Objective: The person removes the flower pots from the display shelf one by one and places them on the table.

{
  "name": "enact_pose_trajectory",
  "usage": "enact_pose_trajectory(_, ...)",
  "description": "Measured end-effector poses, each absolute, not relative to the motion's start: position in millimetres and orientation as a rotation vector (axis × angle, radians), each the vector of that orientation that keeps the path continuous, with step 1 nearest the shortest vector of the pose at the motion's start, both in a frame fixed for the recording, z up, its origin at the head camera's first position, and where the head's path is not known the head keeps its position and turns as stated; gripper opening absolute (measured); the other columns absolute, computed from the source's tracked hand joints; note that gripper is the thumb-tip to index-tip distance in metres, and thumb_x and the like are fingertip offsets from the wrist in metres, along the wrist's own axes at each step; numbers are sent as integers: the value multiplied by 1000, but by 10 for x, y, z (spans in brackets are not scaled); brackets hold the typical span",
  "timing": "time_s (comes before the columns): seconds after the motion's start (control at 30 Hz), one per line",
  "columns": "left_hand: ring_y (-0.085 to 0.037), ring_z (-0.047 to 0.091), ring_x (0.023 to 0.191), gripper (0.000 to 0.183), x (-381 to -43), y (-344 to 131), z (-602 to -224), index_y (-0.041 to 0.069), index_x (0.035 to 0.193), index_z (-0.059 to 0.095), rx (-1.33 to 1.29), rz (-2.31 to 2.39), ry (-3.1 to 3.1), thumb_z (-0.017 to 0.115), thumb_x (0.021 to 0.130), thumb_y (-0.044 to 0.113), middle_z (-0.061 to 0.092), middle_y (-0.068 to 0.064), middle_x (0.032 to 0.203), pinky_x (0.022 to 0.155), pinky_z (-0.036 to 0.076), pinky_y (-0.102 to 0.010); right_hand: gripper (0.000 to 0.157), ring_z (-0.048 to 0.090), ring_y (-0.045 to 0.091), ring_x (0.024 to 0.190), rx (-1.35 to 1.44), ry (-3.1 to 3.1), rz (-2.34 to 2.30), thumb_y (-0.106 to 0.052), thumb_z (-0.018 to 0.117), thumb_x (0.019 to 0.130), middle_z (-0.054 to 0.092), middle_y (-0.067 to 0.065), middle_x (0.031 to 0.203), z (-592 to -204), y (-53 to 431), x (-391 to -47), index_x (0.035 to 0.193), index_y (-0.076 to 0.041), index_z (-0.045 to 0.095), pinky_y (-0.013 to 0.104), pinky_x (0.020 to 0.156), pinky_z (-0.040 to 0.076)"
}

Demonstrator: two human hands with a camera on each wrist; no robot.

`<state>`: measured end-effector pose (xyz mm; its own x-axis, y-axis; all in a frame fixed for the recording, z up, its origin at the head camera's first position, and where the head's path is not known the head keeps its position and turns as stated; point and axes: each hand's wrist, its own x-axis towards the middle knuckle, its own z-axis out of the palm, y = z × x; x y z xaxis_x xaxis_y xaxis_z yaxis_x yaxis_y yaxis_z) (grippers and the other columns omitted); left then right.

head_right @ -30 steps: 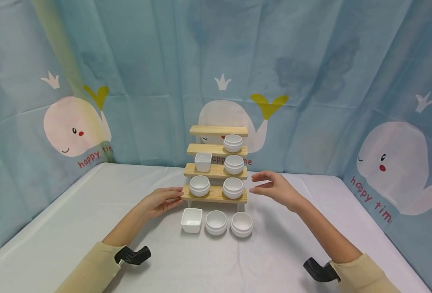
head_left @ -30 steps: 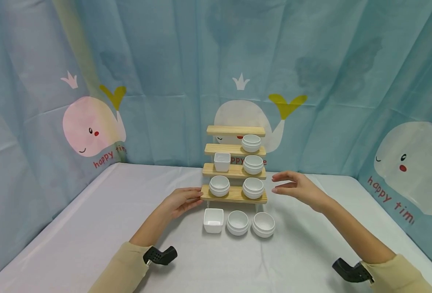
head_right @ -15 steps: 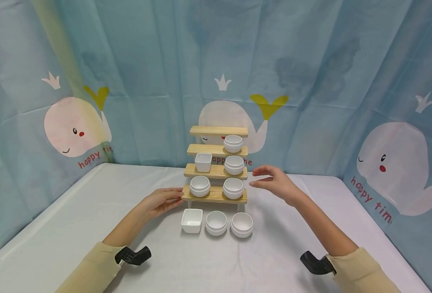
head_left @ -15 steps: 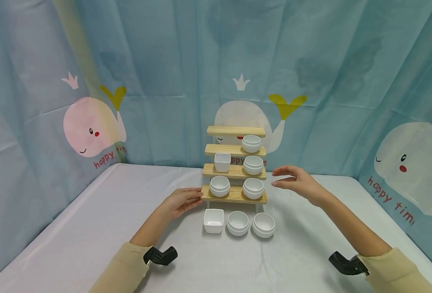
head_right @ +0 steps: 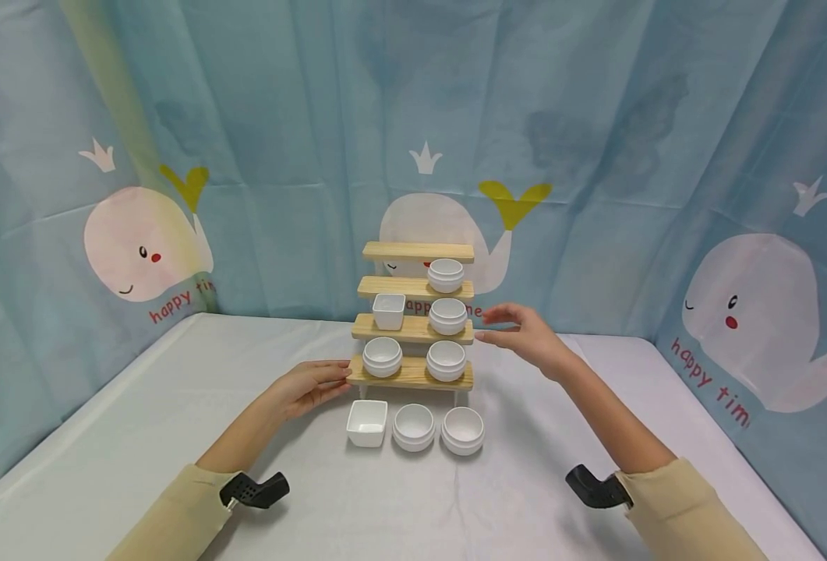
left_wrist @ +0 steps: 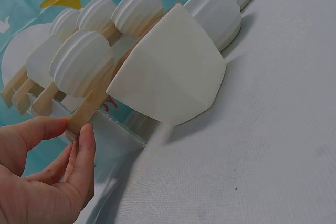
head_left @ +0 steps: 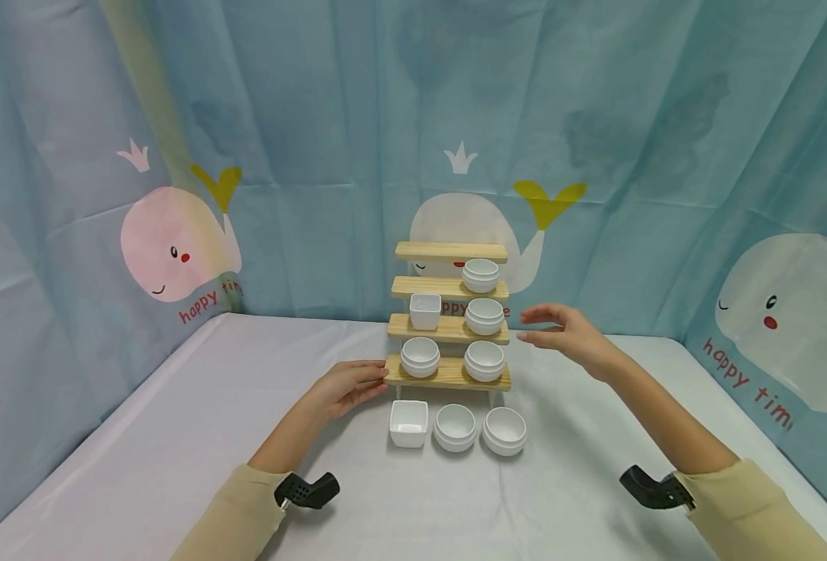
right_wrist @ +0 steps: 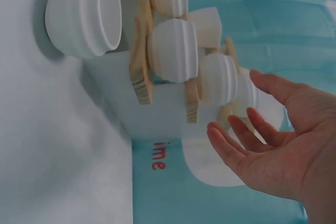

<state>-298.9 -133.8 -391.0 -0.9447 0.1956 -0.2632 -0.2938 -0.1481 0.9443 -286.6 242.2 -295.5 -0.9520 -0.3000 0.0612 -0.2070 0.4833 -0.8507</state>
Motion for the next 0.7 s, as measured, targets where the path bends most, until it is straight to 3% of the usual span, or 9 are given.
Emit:
enact_pose_trajectory(0.17,-12,71,89,48,-2989,-1337,-3906,-17,149,46,-119,2157,1807,60,104,-4,67,-14,108,87,65,-22,55,60,40,128,-456,2646,-1485,-17,70,103,48,28,152,-2934,2415,-2907,146,9,49,45,109,58)
enact_pose_trajectory(0.5,-11,71,87,49,-2990,-1328,-3910,-16,149,45,-130,2151,1808,60,104,-4,67,-13,106,87,65,-23,57,54,42,135,-440,2639,-1507,-18,69,104,47,28,152,-2880,2370,-2968,148,10,46,47,112,56)
enact_pose_trajectory(0.7,-11,70,88,50,-2990,-1334,-3916,-18,150,43,-109,2162,1800,60,104,-5,67,-12,106,88,65,-23,60,50,43,139,-419,2637,-1510,-19,68,105,45,29,154,-2841,2356,-3002,150,11,43,54,117,51)
